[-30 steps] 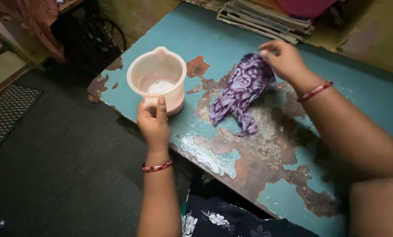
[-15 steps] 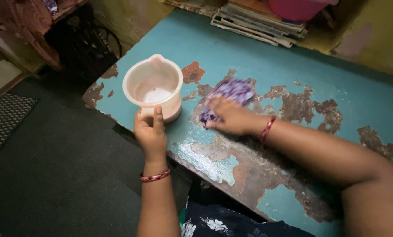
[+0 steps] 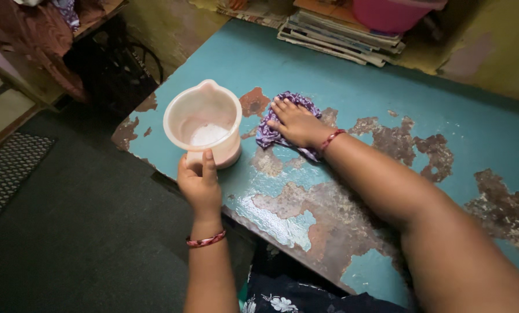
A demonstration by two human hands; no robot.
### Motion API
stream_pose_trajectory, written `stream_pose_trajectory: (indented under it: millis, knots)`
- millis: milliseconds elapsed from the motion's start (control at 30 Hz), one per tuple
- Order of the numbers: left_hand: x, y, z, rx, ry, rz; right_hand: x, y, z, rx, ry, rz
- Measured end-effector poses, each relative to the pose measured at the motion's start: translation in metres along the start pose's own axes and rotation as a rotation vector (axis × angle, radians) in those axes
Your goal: The person wipes a table surface with a purple cloth, repeatedly dipping the cloth into a mug containing a white soapy liquid and wringing it out before scrubbing the surface.
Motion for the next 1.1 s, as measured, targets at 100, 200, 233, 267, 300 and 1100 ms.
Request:
stream_pose_trajectory:
  millis: [100, 200, 233, 267, 300, 1100]
  knots:
    - [-0.002, 0.001, -0.001, 0.01, 0.009, -0.015, -0.01, 0.004, 0.004, -0.089, 0.095, 0.045]
    - [-0.004, 0.0, 0.001, 0.012, 0.015, -0.031, -0.031, 0.029, 0.012, -0.2, 0.124, -0.011]
    - [-0.007, 0.001, 0.001, 0.019, 0.029, -0.064, -0.034, 0.038, 0.013, -0.2, 0.123, -0.007]
    - [-0.008, 0.002, 0.002, 0.015, 0.03, -0.067, -0.038, 0.048, 0.017, -0.214, 0.175, -0.054]
    - [-0.008, 0.002, 0.003, 0.012, -0.003, -0.064, -0.04, 0.055, 0.019, -0.229, 0.227, -0.102]
    - [-0.011, 0.0, 0.026, -0.019, -0.039, -0.069, -0.009, -0.042, 0.018, 0.029, 0.084, -0.05]
Point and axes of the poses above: each hand's wrist, its own y-axis away from the middle knuckle, its own z-axis out of the palm, x = y × z, the point moved 10 cm from there along -y, towards the middle knuckle, and after that the axes turned 13 degrees about y, right-handed, at the moved point
